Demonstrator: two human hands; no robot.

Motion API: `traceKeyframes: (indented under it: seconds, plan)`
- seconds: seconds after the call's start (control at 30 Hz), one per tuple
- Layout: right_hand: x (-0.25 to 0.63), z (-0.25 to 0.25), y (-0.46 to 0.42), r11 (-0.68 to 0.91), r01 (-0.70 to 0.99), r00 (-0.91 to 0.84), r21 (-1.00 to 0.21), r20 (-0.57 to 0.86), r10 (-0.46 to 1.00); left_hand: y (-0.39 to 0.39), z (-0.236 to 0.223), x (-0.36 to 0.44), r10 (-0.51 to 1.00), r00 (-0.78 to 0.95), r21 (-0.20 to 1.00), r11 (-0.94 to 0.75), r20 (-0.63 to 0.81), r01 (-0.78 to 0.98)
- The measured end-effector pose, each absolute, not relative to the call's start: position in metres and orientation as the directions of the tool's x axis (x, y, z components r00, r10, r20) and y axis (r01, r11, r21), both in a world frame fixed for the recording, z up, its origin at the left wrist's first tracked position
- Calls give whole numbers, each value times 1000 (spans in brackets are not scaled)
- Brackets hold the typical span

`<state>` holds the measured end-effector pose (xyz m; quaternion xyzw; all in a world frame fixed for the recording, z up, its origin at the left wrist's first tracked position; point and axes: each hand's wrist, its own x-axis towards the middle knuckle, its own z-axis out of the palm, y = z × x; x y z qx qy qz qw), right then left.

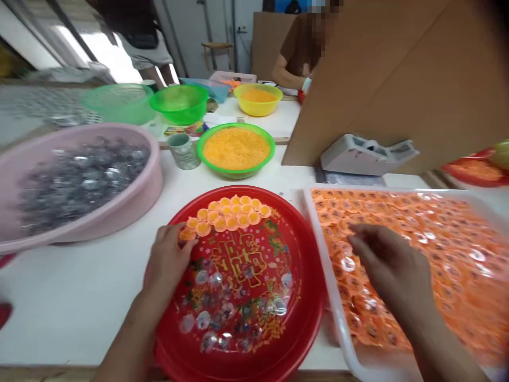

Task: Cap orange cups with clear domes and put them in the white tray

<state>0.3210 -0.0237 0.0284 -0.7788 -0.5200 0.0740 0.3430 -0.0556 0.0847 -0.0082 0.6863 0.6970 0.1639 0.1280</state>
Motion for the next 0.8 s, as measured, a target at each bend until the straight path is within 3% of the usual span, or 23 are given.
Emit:
traceKeyframes:
  seconds: [0.1,0.23,0.37,0.7,0.8]
  plan:
    - [299,32,-34,-117,829,257,-547,187,948,82,-5,-59,1000,14,385,-24,28,923]
    - [331,22,-14,-312,852,393,-421,120,912,80,-7,-65,997,63,353,-76,48,933]
    - [362,12,6,-365,849,436,-383,115,893,84,-15,-66,999,-22,382,7,35,924]
    - [341,22,-19,-343,801,473,-492,166,866,85,-12,-62,996,-82,452,92,-43,887]
    - [290,27,-45,-129,795,270,-593,155,950,81,-9,-58,997,-54,475,70,-48,877]
